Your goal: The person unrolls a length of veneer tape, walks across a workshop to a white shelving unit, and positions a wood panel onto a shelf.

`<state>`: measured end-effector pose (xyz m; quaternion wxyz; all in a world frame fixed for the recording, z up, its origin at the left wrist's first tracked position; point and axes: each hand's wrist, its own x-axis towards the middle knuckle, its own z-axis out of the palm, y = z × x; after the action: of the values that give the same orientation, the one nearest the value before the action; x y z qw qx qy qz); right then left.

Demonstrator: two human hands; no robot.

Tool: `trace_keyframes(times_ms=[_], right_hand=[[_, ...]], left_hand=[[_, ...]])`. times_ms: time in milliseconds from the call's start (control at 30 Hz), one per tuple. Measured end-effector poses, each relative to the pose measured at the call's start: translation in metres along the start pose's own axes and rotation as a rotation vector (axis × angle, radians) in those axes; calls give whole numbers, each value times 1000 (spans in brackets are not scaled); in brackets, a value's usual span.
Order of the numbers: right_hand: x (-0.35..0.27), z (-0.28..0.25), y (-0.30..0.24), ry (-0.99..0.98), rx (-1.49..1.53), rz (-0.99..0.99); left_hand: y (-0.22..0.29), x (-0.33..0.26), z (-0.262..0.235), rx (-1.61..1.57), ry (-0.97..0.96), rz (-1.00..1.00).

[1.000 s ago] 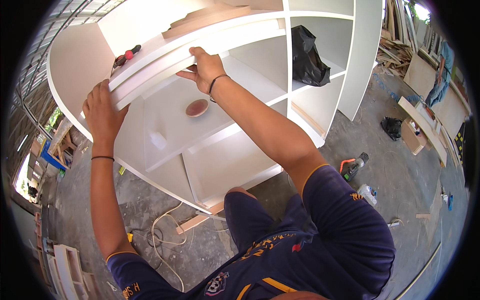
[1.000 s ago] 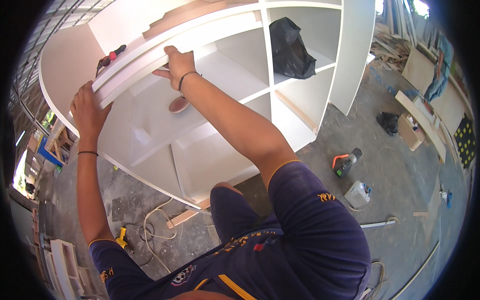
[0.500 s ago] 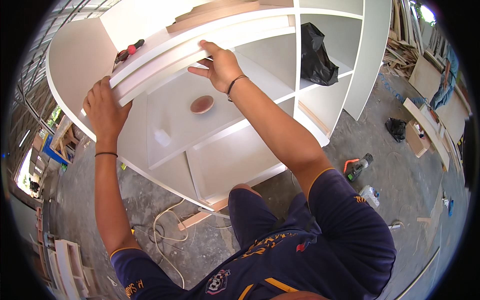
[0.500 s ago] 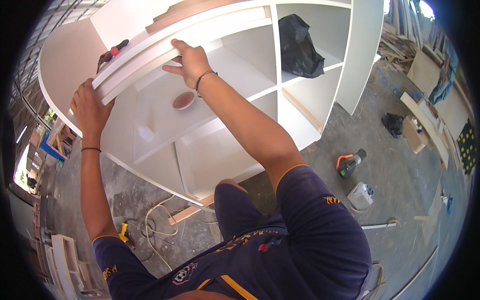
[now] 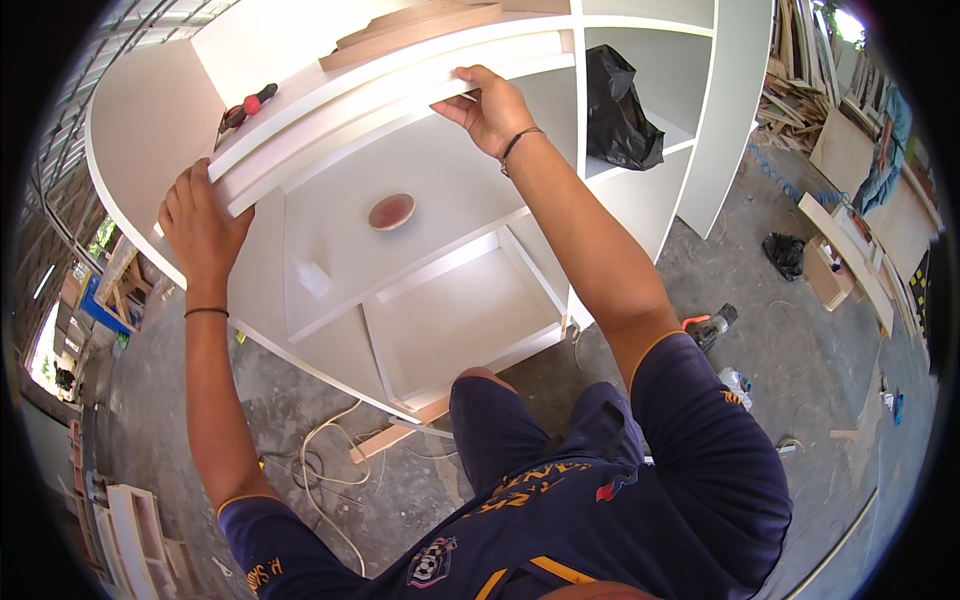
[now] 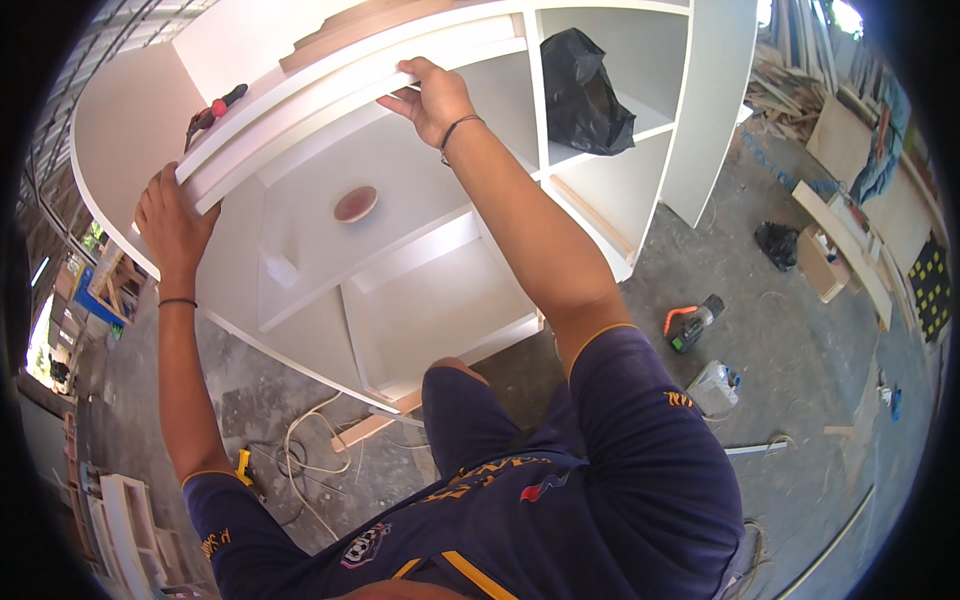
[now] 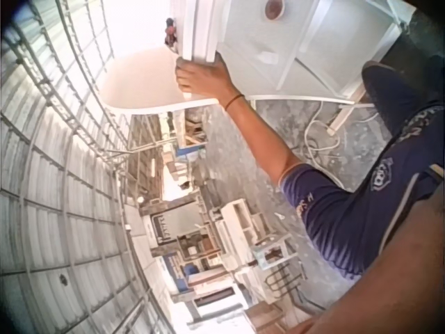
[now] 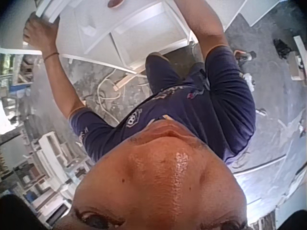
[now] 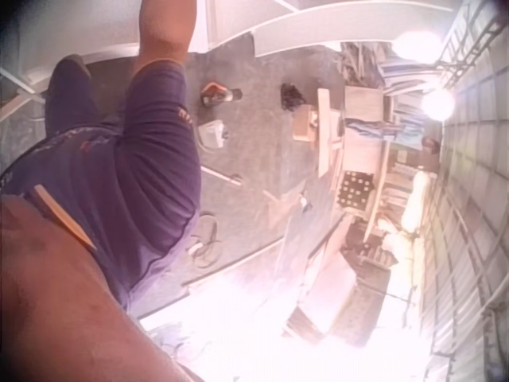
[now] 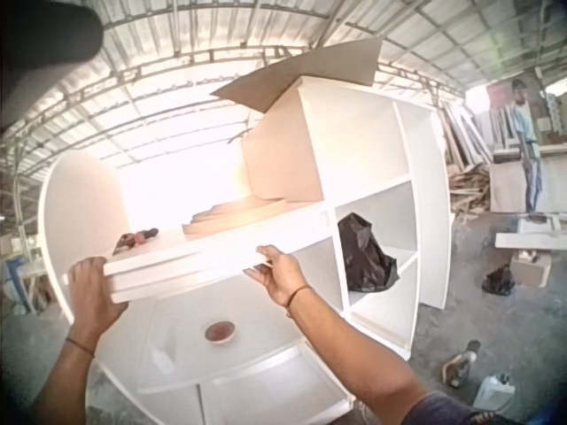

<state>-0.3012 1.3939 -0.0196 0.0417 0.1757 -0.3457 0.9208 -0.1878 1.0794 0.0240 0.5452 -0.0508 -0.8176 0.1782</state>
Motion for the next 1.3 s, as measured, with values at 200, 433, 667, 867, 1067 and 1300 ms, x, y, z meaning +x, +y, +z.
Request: trace_keyframes(times_ms=[200,433,667,867,1067,1300], right_hand=[[1,-1,-1,-16,-28,14],[0,-1,2,-39,-25,-13],[6,-9,4,-50,-11,-14],[2,-6,2,-39,-11,-28],[4,-11,0,-91,-9,-42],[8,-26,-5,-111,-74,73]], left_hand=[[1,0,2,1,-15,-18],[-1,-1,3,29,8,-15],[-4,-1,8,26,20,-10],[-7,-1,11,-10,28,-3],[-2,1,9,-7,-12,-25],[-11,0,4,-93,-6,12]])
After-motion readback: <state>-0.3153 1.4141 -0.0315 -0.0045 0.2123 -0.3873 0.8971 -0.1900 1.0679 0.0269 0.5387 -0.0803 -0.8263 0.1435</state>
